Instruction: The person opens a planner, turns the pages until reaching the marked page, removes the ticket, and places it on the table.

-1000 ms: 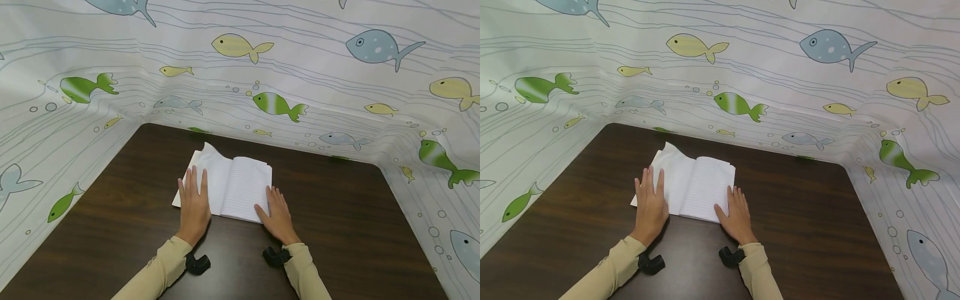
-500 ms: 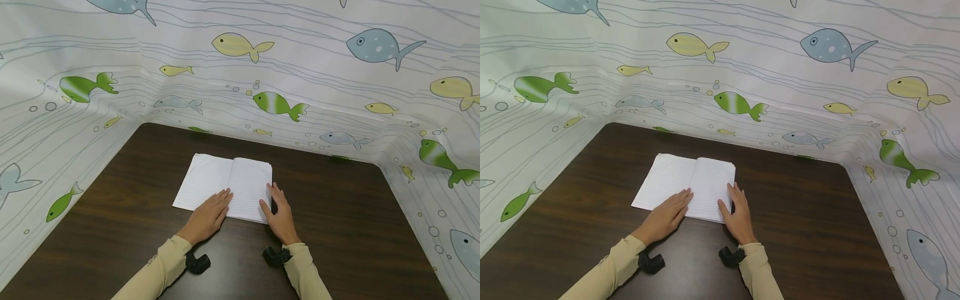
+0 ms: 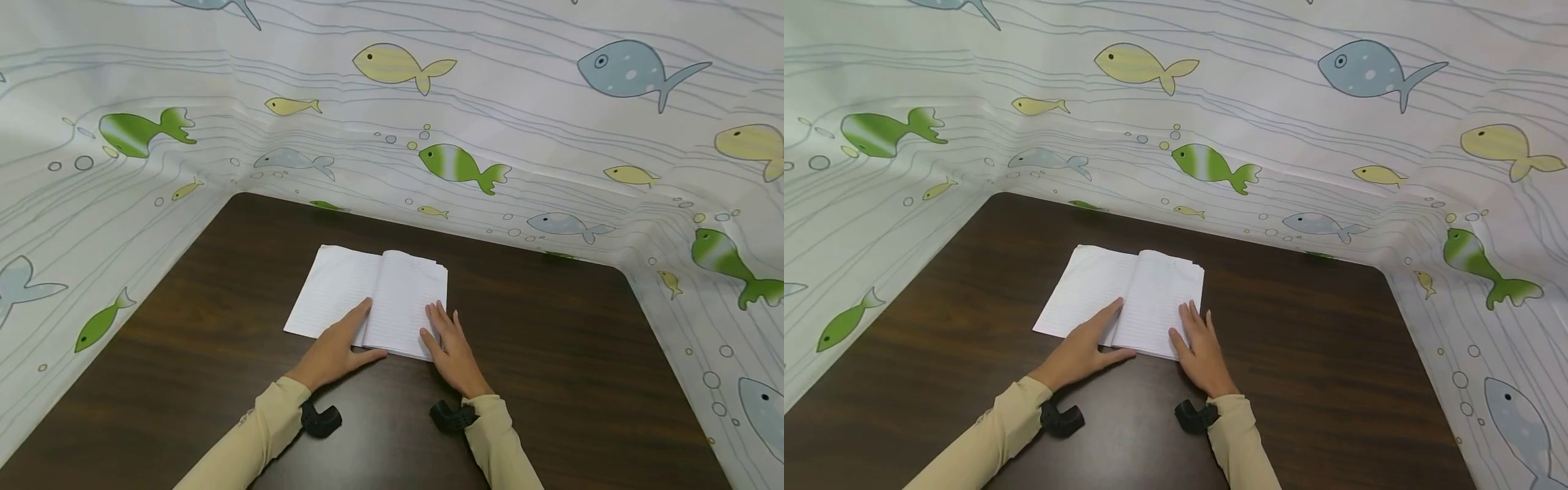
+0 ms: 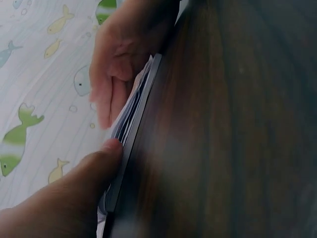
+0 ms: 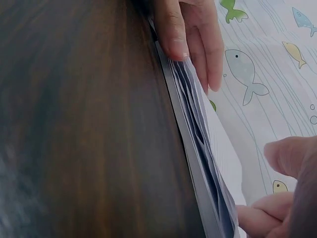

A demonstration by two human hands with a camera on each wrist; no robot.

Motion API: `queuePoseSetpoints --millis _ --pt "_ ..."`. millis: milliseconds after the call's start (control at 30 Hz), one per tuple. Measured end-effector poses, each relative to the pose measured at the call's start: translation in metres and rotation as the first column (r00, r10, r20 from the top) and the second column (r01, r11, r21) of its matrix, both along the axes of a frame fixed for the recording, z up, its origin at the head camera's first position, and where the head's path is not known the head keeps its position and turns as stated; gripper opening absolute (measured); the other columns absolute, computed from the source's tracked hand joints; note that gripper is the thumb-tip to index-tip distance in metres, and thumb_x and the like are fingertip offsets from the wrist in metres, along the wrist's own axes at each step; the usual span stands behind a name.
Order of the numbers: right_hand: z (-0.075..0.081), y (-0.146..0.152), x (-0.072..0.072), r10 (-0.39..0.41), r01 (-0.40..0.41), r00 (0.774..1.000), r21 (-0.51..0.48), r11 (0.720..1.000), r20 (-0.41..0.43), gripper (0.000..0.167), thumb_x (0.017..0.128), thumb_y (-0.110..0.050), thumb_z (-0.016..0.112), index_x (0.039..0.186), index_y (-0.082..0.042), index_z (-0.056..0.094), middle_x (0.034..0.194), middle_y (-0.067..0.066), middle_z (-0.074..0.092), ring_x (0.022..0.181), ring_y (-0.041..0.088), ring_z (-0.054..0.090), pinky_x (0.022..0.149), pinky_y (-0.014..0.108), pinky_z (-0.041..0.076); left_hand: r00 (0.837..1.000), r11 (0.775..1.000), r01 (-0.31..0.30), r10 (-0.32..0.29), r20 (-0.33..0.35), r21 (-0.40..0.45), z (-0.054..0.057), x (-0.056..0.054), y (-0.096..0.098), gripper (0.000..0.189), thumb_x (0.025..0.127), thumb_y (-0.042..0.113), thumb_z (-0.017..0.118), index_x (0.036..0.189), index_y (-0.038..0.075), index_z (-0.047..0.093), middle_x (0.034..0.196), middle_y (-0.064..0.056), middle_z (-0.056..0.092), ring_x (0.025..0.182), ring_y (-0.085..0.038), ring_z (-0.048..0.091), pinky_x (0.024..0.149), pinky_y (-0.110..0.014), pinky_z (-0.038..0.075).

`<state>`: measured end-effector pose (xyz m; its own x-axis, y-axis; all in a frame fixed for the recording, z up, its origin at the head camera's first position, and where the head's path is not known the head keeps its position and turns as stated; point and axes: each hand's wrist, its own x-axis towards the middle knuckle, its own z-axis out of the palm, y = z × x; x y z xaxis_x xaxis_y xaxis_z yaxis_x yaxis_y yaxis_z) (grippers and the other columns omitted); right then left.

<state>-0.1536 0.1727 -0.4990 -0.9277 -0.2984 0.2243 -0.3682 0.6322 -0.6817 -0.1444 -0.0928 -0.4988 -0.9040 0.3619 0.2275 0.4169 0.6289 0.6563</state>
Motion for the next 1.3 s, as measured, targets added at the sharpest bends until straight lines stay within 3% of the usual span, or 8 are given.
queuePoseSetpoints --millis 433,700,967,1033,1167,1200,1233,1300 --pt "0.0026 -0.0012 -0.0006 0.094 -0.093 0.995 0.021 0.995 -0.032 0.054 0.112 -0.025 0.044 0.157 0.004 0.035 0.166 0.018 0.028 0.157 0.03 0.019 0.125 0.06 0.002 1.0 0.995 0.013 -0.013 0.002 0.095 0.0053 -0.0056 -0.0055 0.093 0.087 0.028 0.086 0.159 -0.002 0.035 0.159 -0.021 0.043 0.145 -0.036 0.045 0.116 -0.052 0.039" --pt "0.003 -0.0013 -0.0016 0.062 -0.058 0.998 -0.15 0.987 0.024 0.056 0.115 -0.027 0.032 0.164 -0.002 0.022 0.171 0.016 0.019 0.159 0.031 0.012 0.126 0.058 0.004 0.982 0.994 0.034 -0.052 -0.182 -0.1 0.002 -0.001 -0.0029 0.078 0.1 0.02 0.071 0.158 -0.008 0.028 0.162 -0.024 0.037 0.148 -0.035 0.04 0.119 -0.047 0.036" --pt "0.0038 0.0001 -0.0002 -0.01 0.039 0.994 -0.275 0.961 0.106 0.062 0.115 -0.034 0.029 0.167 -0.01 0.004 0.174 0.012 0.004 0.16 0.026 0.003 0.126 0.058 0.006 0.914 0.997 -0.079 0.068 -0.399 -0.01 0.0022 -0.0017 0.0028 0.078 0.098 0.011 0.068 0.159 -0.009 0.023 0.159 -0.029 0.037 0.146 -0.037 0.042 0.114 -0.051 0.041" --pt "0.0032 0.0002 -0.0001 -0.013 0.042 0.994 -0.266 0.963 0.111 0.063 0.115 -0.034 0.031 0.167 -0.011 0.004 0.174 0.011 0.004 0.16 0.025 0.003 0.126 0.057 0.006 0.867 0.989 -0.143 0.14 -0.478 0.029 0.003 -0.003 0.0038 0.078 0.095 0.004 0.066 0.158 -0.011 0.023 0.16 -0.03 0.035 0.147 -0.04 0.04 0.115 -0.053 0.039" --pt "0.0029 0.0005 0.0004 -0.015 0.043 0.994 -0.257 0.965 0.109 0.065 0.114 -0.035 0.034 0.167 -0.012 0.004 0.174 0.012 0.004 0.16 0.026 0.003 0.126 0.058 0.007 0.741 0.948 -0.318 0.27 -0.616 0.033 0.0054 -0.0045 0.0038 0.079 0.087 -0.012 0.061 0.158 -0.012 0.026 0.163 -0.032 0.026 0.151 -0.043 0.03 0.122 -0.056 0.027" --pt "0.003 0.0005 0.0005 -0.017 0.044 0.994 -0.256 0.966 0.108 0.065 0.114 -0.035 0.035 0.167 -0.012 0.005 0.174 0.012 0.004 0.16 0.026 0.003 0.126 0.058 0.007 0.723 0.936 -0.351 0.278 -0.633 0.011 0.0059 -0.0047 0.0033 0.079 0.085 -0.013 0.061 0.158 -0.011 0.028 0.164 -0.03 0.026 0.152 -0.043 0.028 0.123 -0.057 0.024" --pt "0.0032 0.0005 0.0007 -0.019 0.047 0.994 -0.255 0.966 0.109 0.066 0.114 -0.035 0.035 0.167 -0.012 0.005 0.174 0.012 0.004 0.16 0.026 0.004 0.126 0.058 0.007 0.717 0.933 -0.361 0.272 -0.642 -0.007 0.0064 -0.0047 0.0031 0.079 0.084 -0.014 0.061 0.157 -0.01 0.03 0.164 -0.029 0.027 0.152 -0.042 0.029 0.123 -0.058 0.023" --pt "0.0035 0.0001 0.0013 -0.025 0.054 0.993 -0.252 0.966 0.114 0.066 0.114 -0.036 0.037 0.167 -0.012 0.006 0.174 0.01 0.006 0.16 0.026 0.005 0.126 0.058 0.007 0.759 0.941 -0.331 0.225 -0.611 -0.065 0.0055 -0.0045 0.0031 0.074 0.087 -0.011 0.063 0.156 -0.009 0.036 0.164 -0.026 0.031 0.152 -0.04 0.031 0.123 -0.056 0.025"
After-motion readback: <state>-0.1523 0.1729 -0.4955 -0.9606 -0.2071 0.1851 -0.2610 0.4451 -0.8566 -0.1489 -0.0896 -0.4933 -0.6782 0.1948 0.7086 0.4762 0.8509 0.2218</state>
